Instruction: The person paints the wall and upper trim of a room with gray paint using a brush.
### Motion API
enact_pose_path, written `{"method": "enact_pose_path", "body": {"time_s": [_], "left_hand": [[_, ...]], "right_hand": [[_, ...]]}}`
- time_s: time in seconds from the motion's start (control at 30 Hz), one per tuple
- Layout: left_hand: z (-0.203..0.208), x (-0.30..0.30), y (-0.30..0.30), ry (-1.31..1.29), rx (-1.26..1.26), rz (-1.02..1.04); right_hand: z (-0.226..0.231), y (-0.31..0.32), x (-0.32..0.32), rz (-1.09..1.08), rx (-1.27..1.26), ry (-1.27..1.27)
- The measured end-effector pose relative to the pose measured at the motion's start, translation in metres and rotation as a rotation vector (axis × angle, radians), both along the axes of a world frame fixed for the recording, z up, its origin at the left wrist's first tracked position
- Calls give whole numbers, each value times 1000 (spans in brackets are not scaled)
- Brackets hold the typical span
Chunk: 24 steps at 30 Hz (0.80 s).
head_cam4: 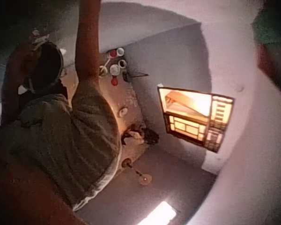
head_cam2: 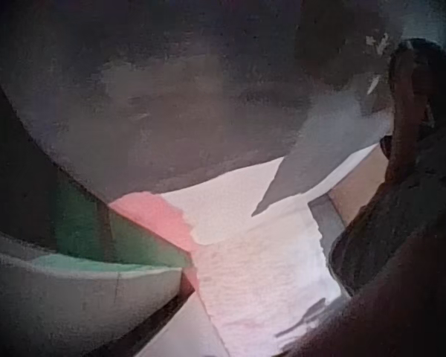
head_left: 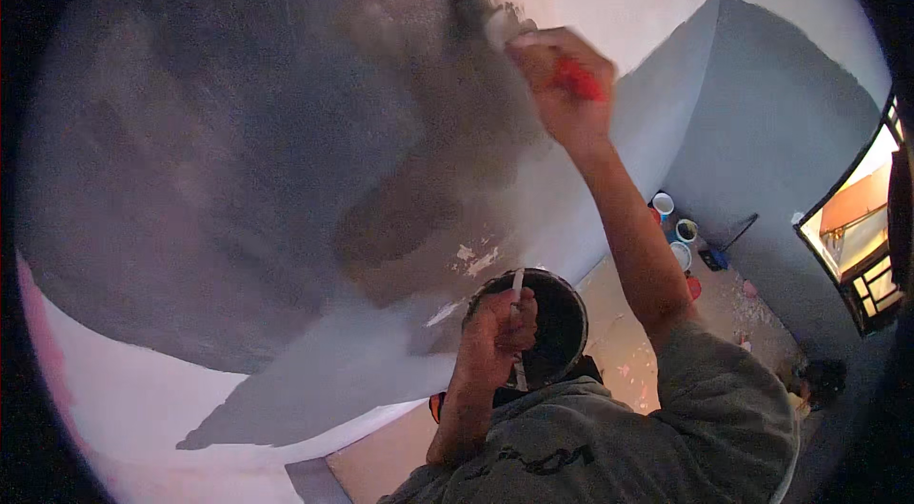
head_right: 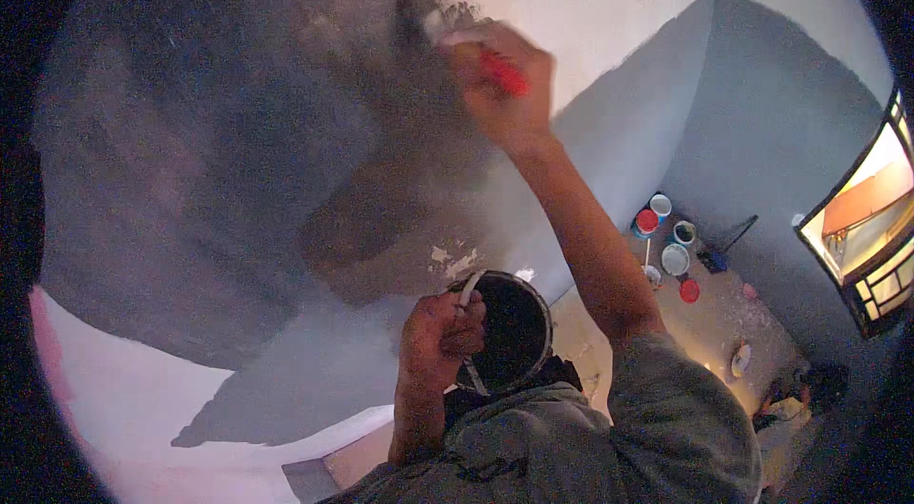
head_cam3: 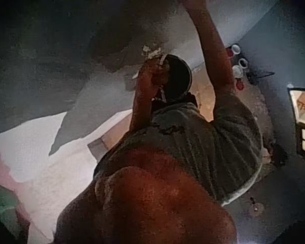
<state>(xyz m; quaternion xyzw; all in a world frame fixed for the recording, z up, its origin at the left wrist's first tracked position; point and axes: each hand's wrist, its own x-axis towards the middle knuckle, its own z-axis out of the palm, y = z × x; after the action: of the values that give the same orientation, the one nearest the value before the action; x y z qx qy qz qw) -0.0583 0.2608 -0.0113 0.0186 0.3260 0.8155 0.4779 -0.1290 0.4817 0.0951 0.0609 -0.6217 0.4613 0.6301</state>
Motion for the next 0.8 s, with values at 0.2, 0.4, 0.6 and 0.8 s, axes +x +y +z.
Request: {"method": "enact_pose_path", "body": {"time_s": [0.2,0.4,0.6,0.8], "left_hand": [[-3,-4,-7,111,-149,104],[0,-4,-6,-51,-36,60],[3,4,-5,66,-140,139],[-1,-2,-11,64,-175,189]], "right_hand": [[10,-12,6,85,-10,-272],[9,-31,-7,-102,302,-142],[21,-36,-8,3,215,79],[18,-29,2,73,157,-377]]}}
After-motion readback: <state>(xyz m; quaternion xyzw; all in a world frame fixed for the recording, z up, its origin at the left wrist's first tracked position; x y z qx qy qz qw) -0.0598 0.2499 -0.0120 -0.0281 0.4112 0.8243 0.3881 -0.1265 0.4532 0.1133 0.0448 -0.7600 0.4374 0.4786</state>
